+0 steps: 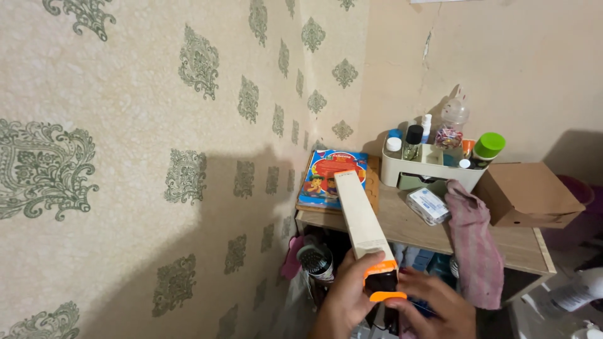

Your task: Organize and clean items on a desk and place them in an organizer.

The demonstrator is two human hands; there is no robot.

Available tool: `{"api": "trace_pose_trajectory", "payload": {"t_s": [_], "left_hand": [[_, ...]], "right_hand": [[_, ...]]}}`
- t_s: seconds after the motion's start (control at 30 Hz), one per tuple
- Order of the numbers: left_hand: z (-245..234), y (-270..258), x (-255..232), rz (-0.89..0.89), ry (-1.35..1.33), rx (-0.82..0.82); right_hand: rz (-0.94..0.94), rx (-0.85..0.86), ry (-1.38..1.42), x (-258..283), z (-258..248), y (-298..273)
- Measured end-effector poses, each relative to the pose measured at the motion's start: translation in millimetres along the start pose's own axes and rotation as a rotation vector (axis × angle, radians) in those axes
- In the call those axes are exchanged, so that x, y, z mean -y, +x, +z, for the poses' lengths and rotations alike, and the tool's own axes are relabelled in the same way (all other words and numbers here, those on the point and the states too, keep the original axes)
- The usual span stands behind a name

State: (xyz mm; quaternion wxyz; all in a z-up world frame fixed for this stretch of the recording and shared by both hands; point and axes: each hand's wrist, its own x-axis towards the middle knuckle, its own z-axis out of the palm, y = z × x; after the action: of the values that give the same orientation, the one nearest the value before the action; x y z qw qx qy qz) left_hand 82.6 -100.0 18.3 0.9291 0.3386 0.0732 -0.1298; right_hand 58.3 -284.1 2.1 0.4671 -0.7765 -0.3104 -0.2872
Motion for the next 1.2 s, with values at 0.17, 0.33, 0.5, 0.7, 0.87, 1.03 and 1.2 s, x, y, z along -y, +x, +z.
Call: {"api": "trace_pose_trajectory", "payload": {"t_s": [0.17, 0.33, 0.5, 0.7, 0.87, 1.03, 1.2], "left_hand": [[3.8, -4.6, 3.8, 0.042, 0.040, -0.058], [-15.6, 2.7, 19.7, 0.099, 0.098, -0.065], [-18.8, -5.0, 2.9, 0.083, 0.123, -0.004], [-39.3, 8.7, -12.7, 0.164, 0.177, -0.082], [-78.7, 52.1, -57.9, 0.141, 0.202, -0.002], [-82.3, 61.6, -101.8, 0.126, 0.118, -0.327], [-145.9, 80.1, -73.0, 0.385, -0.166, -0.262]], "right_hand": [[0.638, 0.051, -0.012, -3.6, 7.1, 1.0], [0.822, 0.131, 0.664, -55.6, 18.0, -25.4], [0.555, 0.268, 0.599, -29.6, 24.3, 6.2], [0.476, 0.412, 0.428, -20.7, 47.0, 24.9], [0.294, 0.334, 0.128, -13.7, 87.8, 64.9], [0.233, 0.282, 0.052, -10.2, 135.4, 106.3], [0.229, 0.292, 0.064, -10.9, 174.2, 101.7]]}}
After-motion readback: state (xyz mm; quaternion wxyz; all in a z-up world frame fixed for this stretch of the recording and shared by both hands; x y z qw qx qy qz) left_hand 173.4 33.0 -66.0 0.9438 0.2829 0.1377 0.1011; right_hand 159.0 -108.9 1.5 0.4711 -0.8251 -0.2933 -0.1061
